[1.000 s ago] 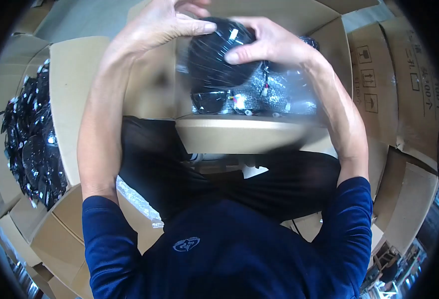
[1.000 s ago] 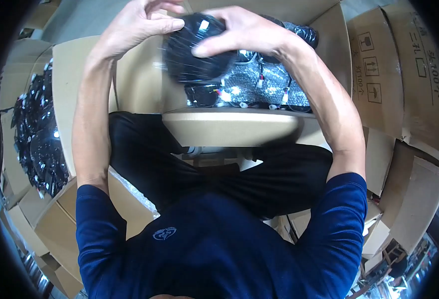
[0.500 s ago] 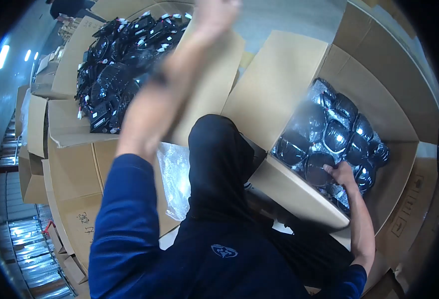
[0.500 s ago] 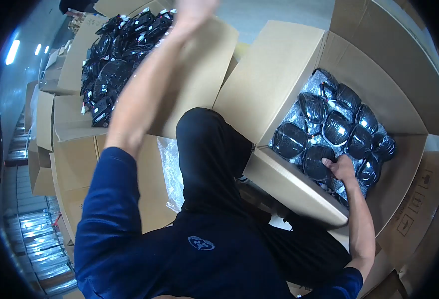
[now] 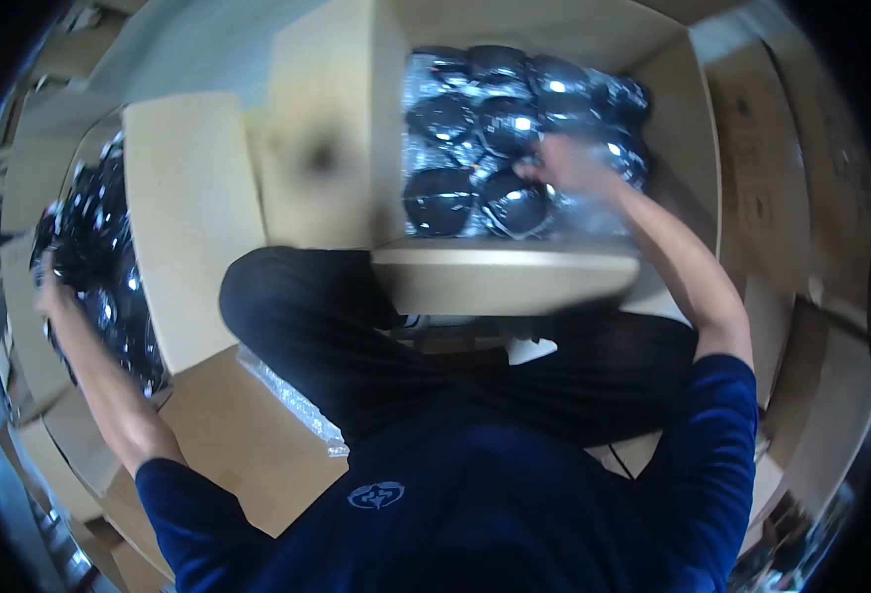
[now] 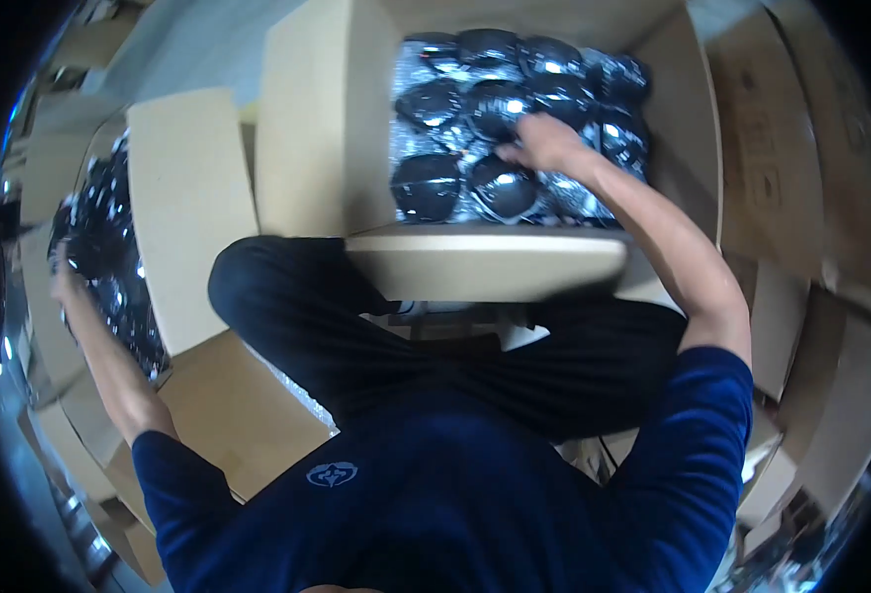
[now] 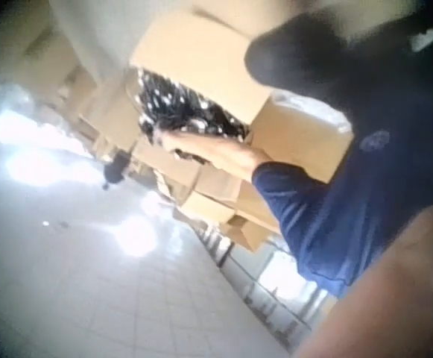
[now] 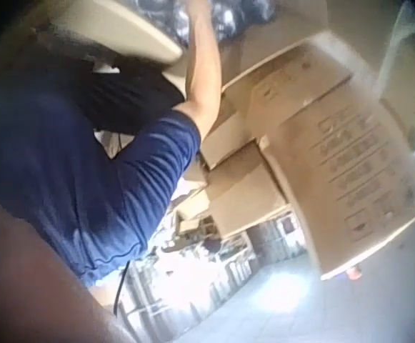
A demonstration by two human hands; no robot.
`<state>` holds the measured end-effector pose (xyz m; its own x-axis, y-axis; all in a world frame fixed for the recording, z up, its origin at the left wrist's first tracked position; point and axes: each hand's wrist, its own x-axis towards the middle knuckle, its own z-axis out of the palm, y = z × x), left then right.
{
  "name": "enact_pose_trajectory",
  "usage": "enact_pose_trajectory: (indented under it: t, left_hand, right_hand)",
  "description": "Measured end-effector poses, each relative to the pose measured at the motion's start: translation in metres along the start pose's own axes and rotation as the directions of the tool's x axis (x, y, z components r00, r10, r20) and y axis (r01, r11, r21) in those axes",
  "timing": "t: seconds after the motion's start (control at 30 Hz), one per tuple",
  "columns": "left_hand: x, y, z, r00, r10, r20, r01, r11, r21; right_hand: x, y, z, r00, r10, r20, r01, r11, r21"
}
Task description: The person packs black plastic light housings into a cardboard box by hand, cushioning them with bubble wrap.
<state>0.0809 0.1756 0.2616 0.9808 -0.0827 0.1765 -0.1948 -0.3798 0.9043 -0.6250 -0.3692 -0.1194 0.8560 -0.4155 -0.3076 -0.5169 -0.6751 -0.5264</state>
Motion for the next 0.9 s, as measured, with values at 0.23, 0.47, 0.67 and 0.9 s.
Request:
enact_pose_trajectory:
  t: [0.23,0.47,0.67,0.9]
  left_hand:
    - [-0.334,0.105,0.377,0.621,0.235,0.748,0.491,0.628,-0.605]
    - [-0.539,0.040,0.468,0.105,0.019,0.994,0.537,0.840,-0.073]
    - [-0.544,0.038,0.464,0.121,-0.108,0.987,0.336,0.940,0.062]
    - [-0.513,0.048,0.446,0.140,-0.101,0.985,0.333,0.942,0.049]
  right_hand:
    - [-0.037,-0.111,-0.093,0.929,-0.176,-0.325,0.338,0.759,0.556]
    - [-0.054,-0.073,-0.135,0.895,0.283,-0.344,0.340,0.068,0.938]
    - [-0.098,0.120,-0.055,0.973,0.068,0.223,-0.229,0.455,0.860]
    - [-0.044,0.121,0.015,0.962,0.038,0.272,-0.128,0.937,0.324]
